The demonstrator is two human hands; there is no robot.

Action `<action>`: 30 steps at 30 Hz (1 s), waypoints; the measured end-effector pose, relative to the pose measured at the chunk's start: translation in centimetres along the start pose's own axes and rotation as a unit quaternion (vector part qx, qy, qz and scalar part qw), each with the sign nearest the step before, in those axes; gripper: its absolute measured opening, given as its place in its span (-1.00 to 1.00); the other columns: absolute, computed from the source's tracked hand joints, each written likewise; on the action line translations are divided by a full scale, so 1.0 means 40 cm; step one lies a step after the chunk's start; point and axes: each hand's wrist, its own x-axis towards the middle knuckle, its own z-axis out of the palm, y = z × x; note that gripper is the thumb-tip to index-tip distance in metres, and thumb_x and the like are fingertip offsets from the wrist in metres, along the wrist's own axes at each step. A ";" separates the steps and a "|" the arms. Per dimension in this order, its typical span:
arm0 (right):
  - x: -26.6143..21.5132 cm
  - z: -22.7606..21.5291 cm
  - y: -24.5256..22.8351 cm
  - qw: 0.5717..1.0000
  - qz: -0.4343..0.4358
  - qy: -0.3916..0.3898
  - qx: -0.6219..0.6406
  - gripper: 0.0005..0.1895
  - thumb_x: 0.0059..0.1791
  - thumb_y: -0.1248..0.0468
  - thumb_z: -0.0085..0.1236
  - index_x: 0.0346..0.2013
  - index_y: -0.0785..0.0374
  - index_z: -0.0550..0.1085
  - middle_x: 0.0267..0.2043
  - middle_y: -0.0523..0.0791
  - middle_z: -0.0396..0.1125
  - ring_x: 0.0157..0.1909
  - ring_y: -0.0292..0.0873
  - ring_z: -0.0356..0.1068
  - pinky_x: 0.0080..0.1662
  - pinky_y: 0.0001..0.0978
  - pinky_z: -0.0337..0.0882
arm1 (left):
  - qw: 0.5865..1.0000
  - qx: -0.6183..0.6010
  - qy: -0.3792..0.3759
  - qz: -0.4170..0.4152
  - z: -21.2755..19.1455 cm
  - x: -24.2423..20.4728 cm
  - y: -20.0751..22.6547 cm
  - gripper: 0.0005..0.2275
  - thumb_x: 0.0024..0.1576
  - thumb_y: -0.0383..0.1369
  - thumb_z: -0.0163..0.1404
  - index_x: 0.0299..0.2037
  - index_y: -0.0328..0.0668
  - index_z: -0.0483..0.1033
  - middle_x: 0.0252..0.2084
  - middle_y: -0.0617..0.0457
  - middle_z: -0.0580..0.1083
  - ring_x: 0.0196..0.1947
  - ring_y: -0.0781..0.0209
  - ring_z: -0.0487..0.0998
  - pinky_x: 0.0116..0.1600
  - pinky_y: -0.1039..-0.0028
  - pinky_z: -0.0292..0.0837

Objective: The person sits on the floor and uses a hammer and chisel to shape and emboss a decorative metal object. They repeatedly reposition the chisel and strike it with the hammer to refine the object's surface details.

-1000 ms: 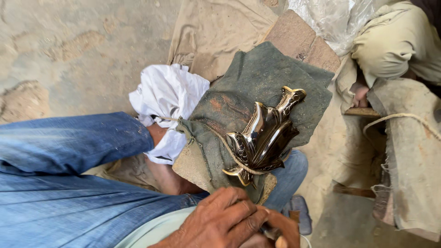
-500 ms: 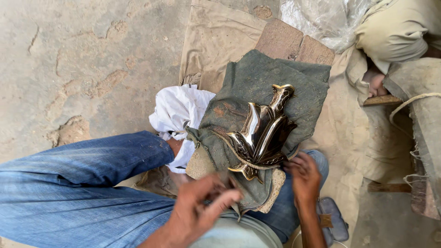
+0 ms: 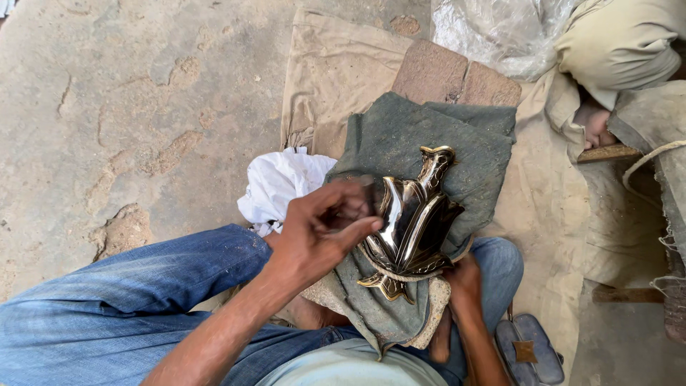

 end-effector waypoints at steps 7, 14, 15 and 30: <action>-0.208 -0.182 0.084 0.985 0.057 0.063 0.153 -0.60 -0.06 0.47 0.19 0.06 0.35 0.35 -0.31 0.12 0.44 -0.34 0.02 0.49 -0.27 -0.08 0.57 | 0.994 -0.034 -0.069 0.073 0.024 0.087 0.005 -0.67 0.13 -0.52 0.20 0.12 -0.26 0.53 -0.22 0.09 0.61 -0.24 0.47 0.58 -0.17 0.64 0.56; -0.126 -0.302 -0.127 0.990 0.140 -0.033 -0.003 -0.39 -0.09 0.41 0.28 0.26 0.41 0.39 -0.36 0.02 0.41 -0.43 -0.08 0.40 -0.34 -0.18 0.46 | 0.993 -0.078 -0.065 0.054 0.034 0.096 -0.009 -0.65 0.13 -0.54 0.17 0.14 -0.24 0.51 -0.24 0.12 0.62 -0.27 0.47 0.58 -0.19 0.63 0.54; -0.119 -0.307 -0.184 0.996 0.074 -0.034 -0.027 -0.37 -0.09 0.40 0.25 0.28 0.40 0.36 -0.30 0.01 0.43 -0.37 -0.08 0.43 -0.27 -0.18 0.49 | 0.993 -0.077 -0.064 0.059 0.037 0.094 -0.014 -0.64 0.14 -0.53 0.17 0.16 -0.23 0.50 -0.25 0.11 0.61 -0.28 0.47 0.57 -0.19 0.62 0.54; 0.000 -0.101 -0.796 0.832 -0.170 -0.093 -0.519 -0.50 -0.13 0.29 0.47 0.00 0.29 0.41 -0.45 0.03 0.41 -0.50 -0.05 0.49 -0.38 -0.19 0.59 | 0.997 -0.006 0.006 0.078 0.064 0.073 0.010 -0.62 0.15 -0.49 0.19 0.17 -0.22 0.42 -0.31 0.03 0.55 -0.37 0.32 0.61 -0.28 0.53 0.58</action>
